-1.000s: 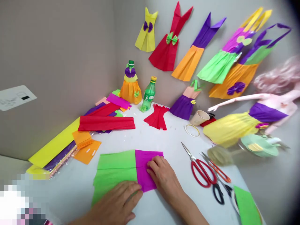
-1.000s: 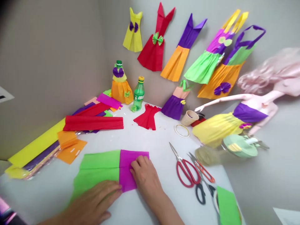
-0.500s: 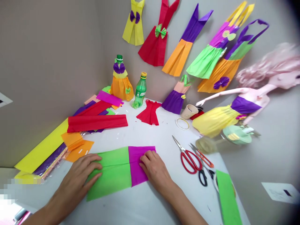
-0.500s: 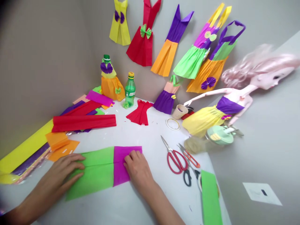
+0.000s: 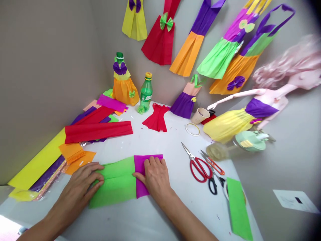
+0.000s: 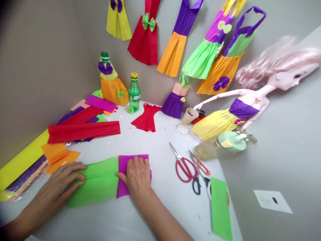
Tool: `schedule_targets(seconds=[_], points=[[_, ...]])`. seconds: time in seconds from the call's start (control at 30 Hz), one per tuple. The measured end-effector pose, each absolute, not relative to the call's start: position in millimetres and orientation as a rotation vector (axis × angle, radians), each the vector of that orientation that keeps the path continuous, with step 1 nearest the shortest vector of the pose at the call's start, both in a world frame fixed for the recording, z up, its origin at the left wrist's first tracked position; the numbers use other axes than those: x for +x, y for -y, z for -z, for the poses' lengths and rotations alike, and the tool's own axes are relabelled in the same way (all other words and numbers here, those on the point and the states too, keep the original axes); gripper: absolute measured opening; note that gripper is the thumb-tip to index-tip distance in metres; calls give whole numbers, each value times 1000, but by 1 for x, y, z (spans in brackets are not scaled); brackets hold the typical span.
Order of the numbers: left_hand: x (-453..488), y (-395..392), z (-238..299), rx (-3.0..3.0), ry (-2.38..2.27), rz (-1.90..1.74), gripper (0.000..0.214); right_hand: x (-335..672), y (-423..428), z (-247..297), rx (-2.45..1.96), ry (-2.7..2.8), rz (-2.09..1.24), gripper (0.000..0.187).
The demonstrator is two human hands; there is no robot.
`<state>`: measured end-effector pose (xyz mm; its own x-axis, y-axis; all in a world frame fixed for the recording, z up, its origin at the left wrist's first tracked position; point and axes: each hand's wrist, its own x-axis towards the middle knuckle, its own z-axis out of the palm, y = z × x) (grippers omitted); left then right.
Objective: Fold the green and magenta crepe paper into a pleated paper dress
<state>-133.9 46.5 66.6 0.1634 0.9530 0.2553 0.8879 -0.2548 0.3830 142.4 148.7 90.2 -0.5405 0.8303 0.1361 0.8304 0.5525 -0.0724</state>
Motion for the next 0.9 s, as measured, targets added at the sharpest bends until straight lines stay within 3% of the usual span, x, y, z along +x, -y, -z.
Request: schedule_targets(seconds=[0.3,0.57,0.67,0.8,0.9], points=[[-89,-45,-72,2544,-1679,-797,20,146,-145,-80,-1336,2549,99,51],[-56,-25,-43,2716,-1289,-385,83,144,-147,-100,-1391,2617,-62,43],[-62,-25,-35,2679,-1269,-344,95,125,-145,-110,-1522,2455,-156,33],[-61,-27,-32,2686,-1229,-443,95,94,-144,-96,-1502,2355,-171,53],[-64,-29,-40,2663,-1222,-559,78,83,-147,-76,-1547,2373,-244,59]])
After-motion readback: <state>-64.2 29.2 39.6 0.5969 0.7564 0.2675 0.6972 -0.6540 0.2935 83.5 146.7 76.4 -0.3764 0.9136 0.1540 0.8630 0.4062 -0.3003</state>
